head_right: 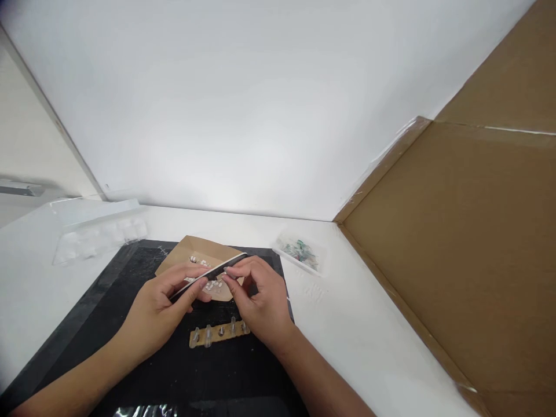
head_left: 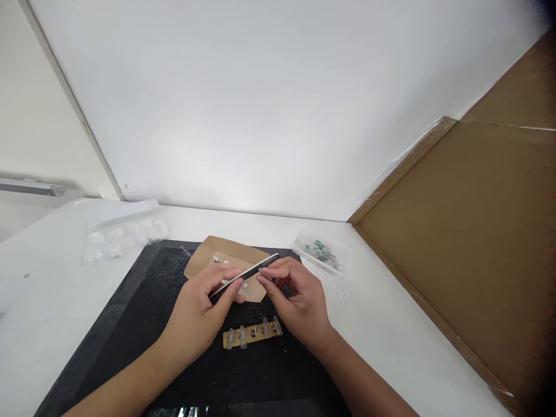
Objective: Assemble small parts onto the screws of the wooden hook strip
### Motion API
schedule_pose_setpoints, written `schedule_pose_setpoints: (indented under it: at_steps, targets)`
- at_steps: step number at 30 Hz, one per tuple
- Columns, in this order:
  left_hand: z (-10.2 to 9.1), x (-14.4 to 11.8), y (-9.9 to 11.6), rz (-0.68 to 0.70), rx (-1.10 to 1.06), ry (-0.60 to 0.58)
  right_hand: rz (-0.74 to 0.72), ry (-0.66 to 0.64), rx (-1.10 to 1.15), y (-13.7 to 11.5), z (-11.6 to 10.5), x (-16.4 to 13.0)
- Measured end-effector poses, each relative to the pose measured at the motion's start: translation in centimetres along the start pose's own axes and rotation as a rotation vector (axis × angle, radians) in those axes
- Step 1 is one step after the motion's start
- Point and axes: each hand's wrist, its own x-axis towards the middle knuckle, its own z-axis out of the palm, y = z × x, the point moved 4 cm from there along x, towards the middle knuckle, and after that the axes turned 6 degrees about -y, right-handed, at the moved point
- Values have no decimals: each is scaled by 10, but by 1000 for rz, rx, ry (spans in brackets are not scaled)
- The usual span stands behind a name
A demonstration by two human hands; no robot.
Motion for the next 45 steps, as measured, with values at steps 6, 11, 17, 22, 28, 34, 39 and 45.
schedule_pose_setpoints:
  at_steps: [6,11,17,22,28,34,39,45]
  targets:
    - [3,-1,5,46,-3,1,-156,48,-296,-6,0,-3]
    - [2,-2,14,179,101,52,-155,44,-375,-5,9,-5]
    - [1,-7,17,147,157,124,-79,87,-345,-6,10,-1]
    - [3,-9,18,144,172,142,-95,44,-319,-3,14,3]
    - [2,-11,21,153,157,164,-92,68,-369,-4,11,6]
    - [0,-10,19,120,138,167,-133,26,-347,-7,13,7]
    - [-2,-6,13,64,142,141,-152,-28,-363,-5,14,9]
    - [-12,0,2,25,193,176,-23,46,-164,6,-14,7]
